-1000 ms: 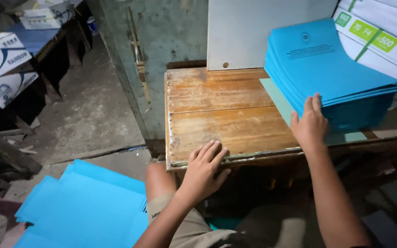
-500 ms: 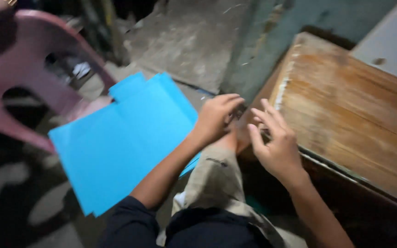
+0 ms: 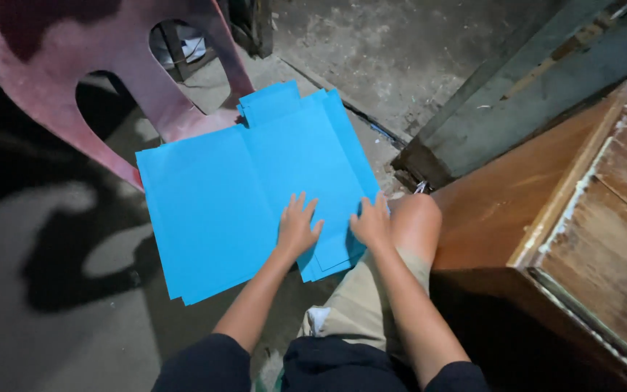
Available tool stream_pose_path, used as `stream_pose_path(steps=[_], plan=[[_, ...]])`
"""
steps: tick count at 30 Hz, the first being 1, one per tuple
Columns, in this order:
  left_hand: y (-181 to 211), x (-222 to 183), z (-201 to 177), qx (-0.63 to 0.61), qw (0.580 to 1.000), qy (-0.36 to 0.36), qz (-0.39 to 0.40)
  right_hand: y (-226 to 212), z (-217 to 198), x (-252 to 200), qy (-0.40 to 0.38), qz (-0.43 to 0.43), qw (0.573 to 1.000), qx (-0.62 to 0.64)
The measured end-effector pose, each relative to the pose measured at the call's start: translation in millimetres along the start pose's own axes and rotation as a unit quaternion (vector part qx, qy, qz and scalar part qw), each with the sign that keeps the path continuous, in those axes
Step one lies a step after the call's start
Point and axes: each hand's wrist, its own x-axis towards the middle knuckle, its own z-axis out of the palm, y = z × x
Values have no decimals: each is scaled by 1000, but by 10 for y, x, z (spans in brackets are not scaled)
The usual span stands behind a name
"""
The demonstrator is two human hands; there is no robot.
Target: Folding flat blue paper templates into folders and stacking them on a table.
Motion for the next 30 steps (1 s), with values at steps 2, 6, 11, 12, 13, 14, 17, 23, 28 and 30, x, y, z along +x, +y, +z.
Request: stream_pose_path(steps=[2,6,11,12,13,14,17,23,28,30], plan=[[-52,-32,196,18,999,-36,-16,-99,-187,-44,-59,36,998,11],[46,-100,87,23,999,-46,-10,-126,-162,-45,-55,56,997,7],[56,-123,90,26,1000,-14,3,161,225,92,125,-21,989,-79],[38,-147,166,26,1000,-12,8,127,145,35,130,-20,988,-79],[13,-133,224,14,1000,-10,4,77,55,4,129,-13,992,6],[-1,-118,281,2,1000,-8,1,32,-44,-33,128,-8,988,91],[230,-59,115,-26,1000,-7,14,199,-3,21,224,-42,966,118],[744,133,-228,-166,986,12,25,-208,-889,-503,373,-133,913,104],[1642,197,-620,-281,942,27,180,-763,-2383,-1653,574,-163,775,207],[2195,185,-836,-322,918,17,231,-595,-2794,-2094,641,-163,721,204]])
